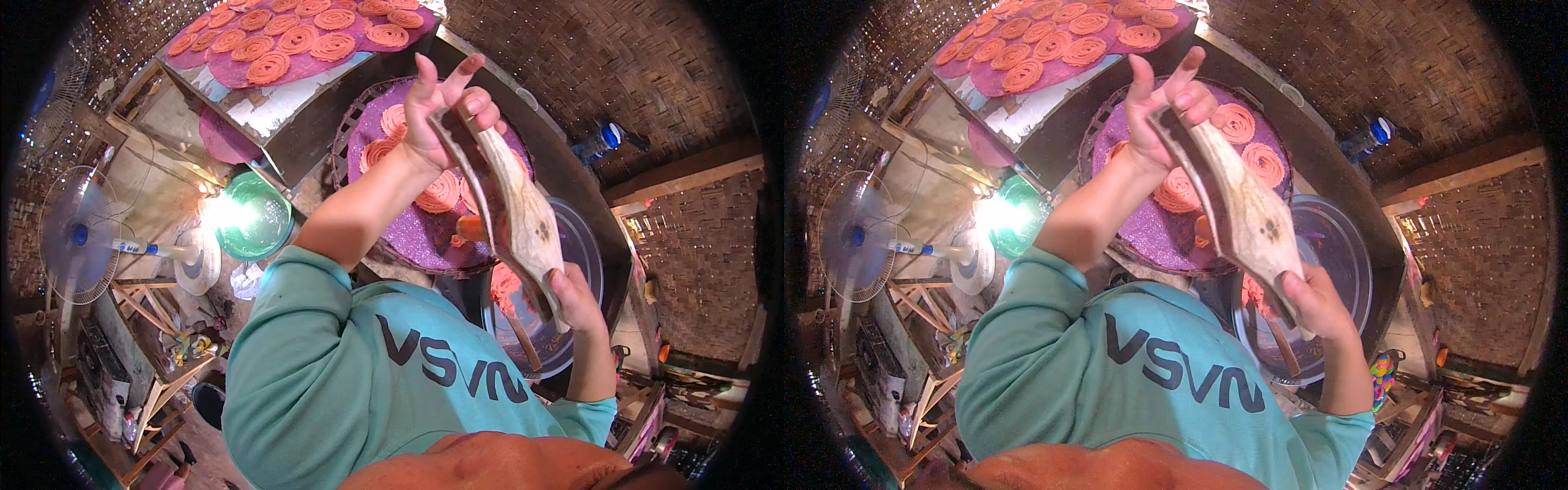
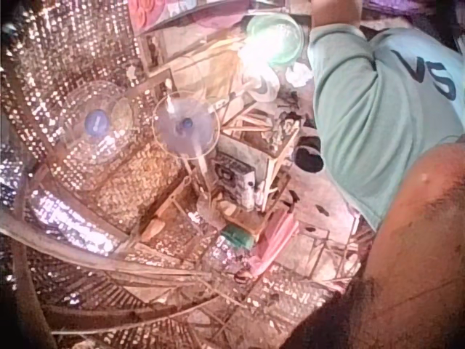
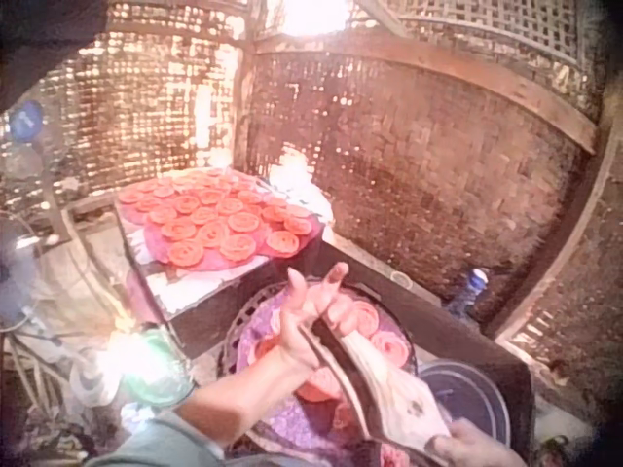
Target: The person uses a wooden Y-shaped piping tool to extrude pink dough into spiral shapes onto a purple tray. They repeatedly scoop dough from a metal bowl, load it into the tool, and pipe multiple spirals in rows. Finished spirals accumulate on the tray throughout the clip.
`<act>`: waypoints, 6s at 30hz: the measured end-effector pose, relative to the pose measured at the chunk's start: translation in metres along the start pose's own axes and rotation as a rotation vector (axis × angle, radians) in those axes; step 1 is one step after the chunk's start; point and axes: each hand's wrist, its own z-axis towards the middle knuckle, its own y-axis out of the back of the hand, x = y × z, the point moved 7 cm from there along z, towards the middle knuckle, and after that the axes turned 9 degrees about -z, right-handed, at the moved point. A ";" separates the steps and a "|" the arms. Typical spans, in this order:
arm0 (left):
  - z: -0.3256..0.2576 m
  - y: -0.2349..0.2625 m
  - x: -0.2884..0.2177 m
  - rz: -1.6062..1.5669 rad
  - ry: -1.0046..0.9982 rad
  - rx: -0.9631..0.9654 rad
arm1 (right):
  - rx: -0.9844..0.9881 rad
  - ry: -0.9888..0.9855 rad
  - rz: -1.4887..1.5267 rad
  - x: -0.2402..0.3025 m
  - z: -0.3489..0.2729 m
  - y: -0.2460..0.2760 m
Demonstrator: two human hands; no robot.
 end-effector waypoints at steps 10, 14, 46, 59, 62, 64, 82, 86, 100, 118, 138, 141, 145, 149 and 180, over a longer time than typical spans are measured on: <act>0.013 -0.047 0.001 0.044 0.022 0.132 | -0.077 0.095 -0.080 0.029 -0.020 0.000; -0.004 -0.053 0.022 0.028 0.043 0.077 | -0.067 0.082 -0.064 0.020 -0.044 -0.004; 0.049 -0.116 0.032 0.080 0.149 0.127 | -0.182 0.232 -0.130 0.053 -0.056 0.002; 0.034 -0.093 0.072 -0.038 0.281 0.224 | -0.175 0.184 -0.036 0.013 -0.082 -0.004; 0.032 -0.078 0.080 0.074 0.233 0.027 | -0.253 0.183 -0.089 0.005 -0.087 0.000; 0.035 -0.063 0.087 0.054 0.239 -0.068 | -0.288 0.159 -0.090 -0.003 -0.089 0.000; -0.015 0.066 0.071 0.812 0.608 -0.656 | -0.415 0.133 0.003 -0.031 -0.034 -0.001; -0.068 0.102 0.079 1.161 0.903 -0.606 | -0.416 0.159 0.065 -0.030 -0.029 0.000; -0.076 0.091 0.053 1.731 0.977 -0.412 | -0.557 0.177 0.129 -0.051 -0.019 0.011; -0.089 0.030 0.060 2.466 0.659 0.433 | -0.597 0.163 0.290 -0.063 -0.033 0.018; -0.006 -0.047 0.141 2.520 0.034 0.571 | -1.210 0.566 -0.760 0.091 -0.045 0.060; -0.007 -0.042 0.164 2.278 0.389 0.523 | -1.322 0.727 -1.011 0.132 -0.071 0.038; -0.019 -0.064 0.169 1.765 0.486 0.858 | -0.993 1.050 -1.220 0.160 -0.092 -0.016; -0.017 -0.098 0.152 2.258 0.853 0.759 | -0.778 0.979 -1.037 0.149 -0.109 -0.017; -0.012 -0.094 0.037 0.718 -0.110 0.082 | -0.825 0.393 -0.338 -0.068 -0.019 0.007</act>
